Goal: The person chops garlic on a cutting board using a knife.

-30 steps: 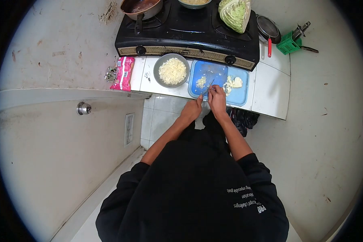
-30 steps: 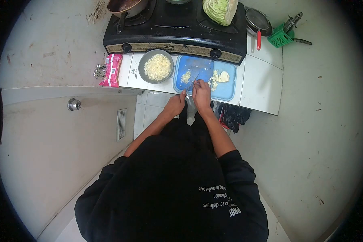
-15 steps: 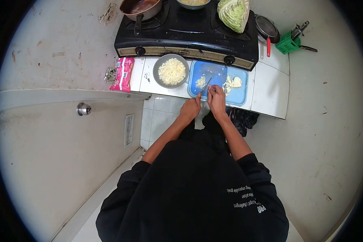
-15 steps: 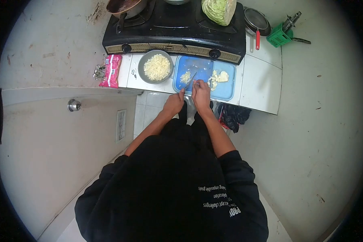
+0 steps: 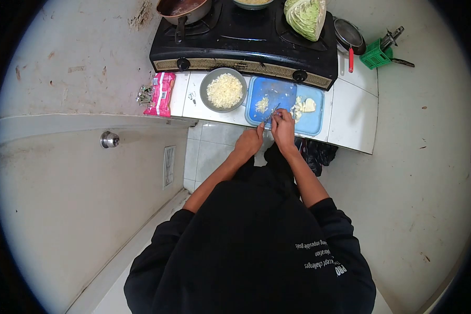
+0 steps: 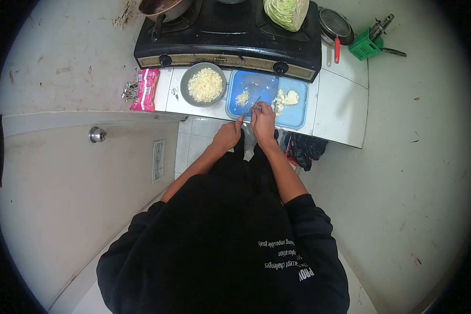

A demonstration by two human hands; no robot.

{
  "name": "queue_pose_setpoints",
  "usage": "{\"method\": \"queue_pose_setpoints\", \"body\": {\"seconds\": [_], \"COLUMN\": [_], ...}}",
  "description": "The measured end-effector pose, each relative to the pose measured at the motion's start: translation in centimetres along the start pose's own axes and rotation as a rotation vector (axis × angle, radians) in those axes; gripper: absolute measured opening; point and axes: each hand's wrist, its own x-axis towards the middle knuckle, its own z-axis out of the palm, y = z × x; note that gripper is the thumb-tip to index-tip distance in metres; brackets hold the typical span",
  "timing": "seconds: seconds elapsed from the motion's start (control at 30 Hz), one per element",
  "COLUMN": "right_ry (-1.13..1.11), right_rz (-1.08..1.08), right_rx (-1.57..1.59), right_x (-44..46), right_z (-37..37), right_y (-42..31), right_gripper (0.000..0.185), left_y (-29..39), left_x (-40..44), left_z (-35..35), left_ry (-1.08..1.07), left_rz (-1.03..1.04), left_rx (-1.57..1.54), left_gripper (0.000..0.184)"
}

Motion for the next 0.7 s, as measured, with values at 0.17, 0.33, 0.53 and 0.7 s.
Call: {"method": "queue_pose_setpoints", "body": {"seconds": [0.17,0.33,0.53,0.7], "right_ry": [0.01,0.009,-0.019,0.022], "right_rz": [0.009,-0.005,0.038,0.035], "right_rx": [0.02,-0.014,-0.047,-0.082], "right_x": [-0.1,-0.6,-1.2,-1.5], "right_z": [0.2,0.4,0.2,0.9], "right_y": [0.1,0.0,-0.8,-0.8], "right_gripper": [0.014,0.019,0.03,0.033], "left_y": [-0.4,0.6,-2.1,-1.9], "left_x": [0.4,0.4,1.7,1.2], "left_z": [0.5,0.0,1.6,1.0], "left_ry": [0.035,0.037,0.015,0.008], "left_rz": [0.063,0.009,0.092,0.029], "left_rx": [0.007,0.091,0.026,-0.02], "left_gripper": [0.071,0.066,0.067,0.069]}}
